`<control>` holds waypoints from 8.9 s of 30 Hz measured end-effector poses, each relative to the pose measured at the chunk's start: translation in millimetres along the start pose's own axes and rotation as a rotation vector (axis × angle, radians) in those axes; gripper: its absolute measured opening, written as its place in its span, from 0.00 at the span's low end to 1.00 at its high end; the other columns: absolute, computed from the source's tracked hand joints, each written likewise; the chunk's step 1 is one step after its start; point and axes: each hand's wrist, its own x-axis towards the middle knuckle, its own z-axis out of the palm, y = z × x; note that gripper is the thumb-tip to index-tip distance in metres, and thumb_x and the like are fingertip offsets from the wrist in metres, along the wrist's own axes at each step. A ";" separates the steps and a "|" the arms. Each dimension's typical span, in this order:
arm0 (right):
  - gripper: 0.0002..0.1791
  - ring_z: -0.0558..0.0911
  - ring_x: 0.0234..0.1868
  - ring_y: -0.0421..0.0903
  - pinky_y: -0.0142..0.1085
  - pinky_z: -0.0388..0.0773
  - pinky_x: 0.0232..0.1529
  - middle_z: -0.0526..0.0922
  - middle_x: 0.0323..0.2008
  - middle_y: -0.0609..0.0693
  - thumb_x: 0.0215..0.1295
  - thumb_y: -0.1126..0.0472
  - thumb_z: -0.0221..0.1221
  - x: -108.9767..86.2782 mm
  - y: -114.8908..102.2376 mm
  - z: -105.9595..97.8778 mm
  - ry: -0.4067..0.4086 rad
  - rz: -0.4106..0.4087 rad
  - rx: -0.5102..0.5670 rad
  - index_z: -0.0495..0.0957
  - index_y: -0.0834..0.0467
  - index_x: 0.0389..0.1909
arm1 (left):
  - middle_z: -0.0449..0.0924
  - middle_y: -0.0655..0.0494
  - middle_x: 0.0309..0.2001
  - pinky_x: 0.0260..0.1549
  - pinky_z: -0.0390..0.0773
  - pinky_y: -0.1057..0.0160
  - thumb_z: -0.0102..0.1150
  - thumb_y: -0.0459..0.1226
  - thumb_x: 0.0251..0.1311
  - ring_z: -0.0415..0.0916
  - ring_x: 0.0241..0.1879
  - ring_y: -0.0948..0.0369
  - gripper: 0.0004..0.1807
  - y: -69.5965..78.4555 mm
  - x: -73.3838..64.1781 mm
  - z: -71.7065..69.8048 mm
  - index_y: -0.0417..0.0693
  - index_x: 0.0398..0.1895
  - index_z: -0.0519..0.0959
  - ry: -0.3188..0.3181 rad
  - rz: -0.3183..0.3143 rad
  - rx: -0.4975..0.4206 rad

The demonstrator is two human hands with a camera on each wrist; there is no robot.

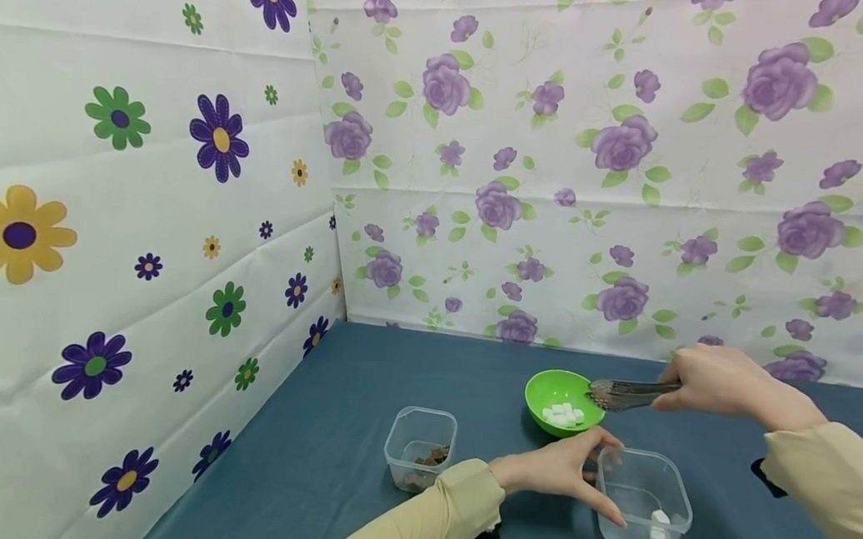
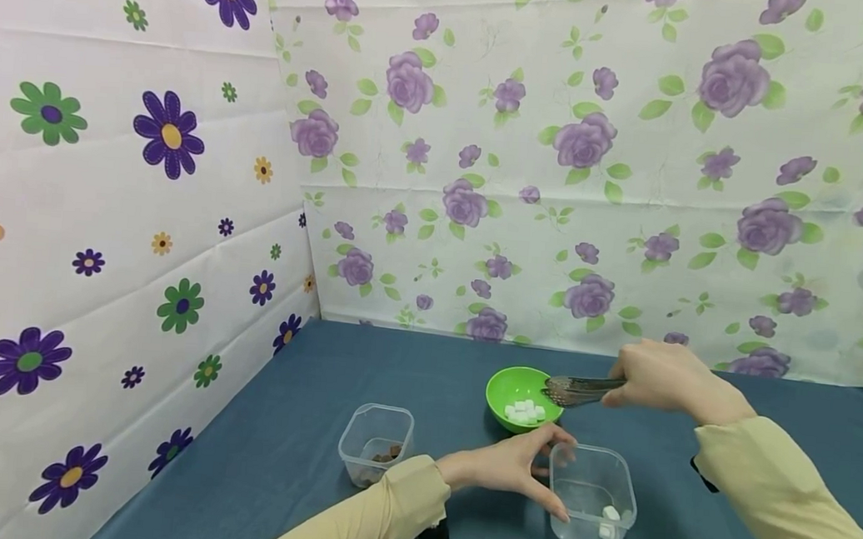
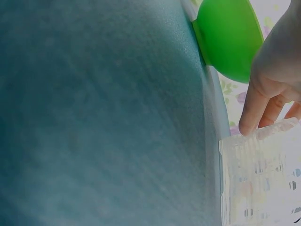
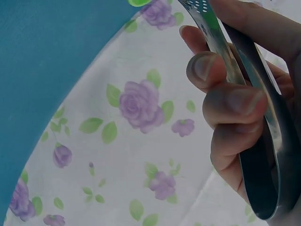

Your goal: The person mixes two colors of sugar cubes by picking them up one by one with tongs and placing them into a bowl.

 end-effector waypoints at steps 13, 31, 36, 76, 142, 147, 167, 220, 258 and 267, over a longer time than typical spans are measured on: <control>0.10 0.70 0.15 0.37 0.32 0.66 0.13 0.74 0.17 0.38 0.51 0.49 0.64 19.7 4.6 23.9 -0.015 -0.004 0.041 0.83 0.51 0.25 | 0.62 0.67 0.54 0.45 0.71 0.72 0.61 0.27 0.54 0.62 0.53 0.67 0.34 2.2 -1.2 2.5 0.54 0.60 0.57 -0.005 0.000 0.010; 0.17 0.74 0.19 0.38 0.36 0.73 0.19 0.78 0.23 0.42 0.51 0.46 0.64 16.1 11.0 24.6 0.004 0.044 0.024 0.84 0.56 0.32 | 0.60 0.63 0.56 0.47 0.70 0.71 0.61 0.30 0.55 0.61 0.54 0.64 0.33 1.9 -0.2 0.3 0.50 0.62 0.56 -0.030 0.029 -0.021; 0.27 0.78 0.28 0.41 0.43 0.79 0.30 0.81 0.35 0.51 0.50 0.41 0.63 7.0 13.0 20.3 -0.001 0.095 0.025 0.83 0.61 0.38 | 0.59 0.58 0.57 0.49 0.69 0.70 0.60 0.30 0.56 0.60 0.57 0.60 0.33 -0.9 -1.2 -1.5 0.46 0.62 0.55 -0.050 0.060 -0.040; 0.11 0.62 0.13 0.36 0.31 0.58 0.14 0.66 0.10 0.36 0.45 0.51 0.68 -59.8 -27.4 -6.5 -0.242 0.136 -0.179 0.77 0.46 0.11 | 0.56 0.50 0.60 0.51 0.68 0.67 0.64 0.36 0.53 0.58 0.57 0.54 0.36 -4.0 19.1 12.5 0.46 0.62 0.55 -0.046 0.185 -0.023; 0.05 0.66 0.15 0.37 0.32 0.63 0.16 0.71 0.15 0.39 0.50 0.52 0.66 -55.7 -18.8 -10.8 -0.144 0.105 -0.055 0.81 0.44 0.19 | 0.55 0.51 0.60 0.50 0.68 0.69 0.62 0.33 0.55 0.57 0.58 0.53 0.35 -2.4 1.4 -5.5 0.50 0.62 0.54 -0.060 0.113 -0.020; 0.11 0.76 0.24 0.38 0.36 0.76 0.24 0.80 0.29 0.42 0.51 0.51 0.66 -50.7 -16.3 -25.1 -0.113 0.124 -0.031 0.85 0.52 0.32 | 0.53 0.47 0.61 0.50 0.69 0.69 0.62 0.33 0.55 0.57 0.57 0.52 0.36 -1.5 0.0 -6.7 0.46 0.63 0.53 -0.058 0.104 -0.015; 0.14 0.75 0.15 0.40 0.33 0.75 0.18 0.80 0.25 0.44 0.51 0.51 0.66 23.0 -5.9 -0.6 -0.071 0.137 0.058 0.84 0.56 0.35 | 0.54 0.54 0.60 0.50 0.68 0.68 0.60 0.33 0.57 0.56 0.57 0.54 0.34 -0.1 2.4 -7.6 0.49 0.63 0.53 -0.089 0.091 -0.052; 0.14 0.62 0.06 0.39 0.30 0.59 0.09 0.64 0.03 0.44 0.41 0.59 0.70 -25.2 -57.1 15.8 -0.416 0.284 -0.122 0.76 0.52 0.07 | 0.55 0.49 0.59 0.49 0.69 0.68 0.61 0.32 0.56 0.57 0.57 0.51 0.35 2.3 -0.1 -6.8 0.46 0.63 0.53 -0.078 0.086 -0.005; 0.06 0.63 0.05 0.40 0.35 0.75 0.16 0.67 0.05 0.46 0.52 0.50 0.65 -41.1 0.9 -31.7 -0.156 0.156 0.197 0.84 0.46 0.23 | 0.56 0.48 0.58 0.51 0.68 0.68 0.59 0.31 0.57 0.57 0.58 0.53 0.35 -0.8 0.7 -8.7 0.44 0.64 0.51 -0.093 0.105 -0.029; 0.10 0.64 0.05 0.39 0.32 0.74 0.17 0.66 0.03 0.45 0.55 0.51 0.63 -0.3 6.8 -12.2 -0.082 0.103 0.160 0.84 0.53 0.25 | 0.56 0.47 0.58 0.51 0.68 0.67 0.58 0.31 0.58 0.57 0.57 0.52 0.34 -1.3 0.3 -9.0 0.44 0.63 0.51 -0.108 0.090 -0.053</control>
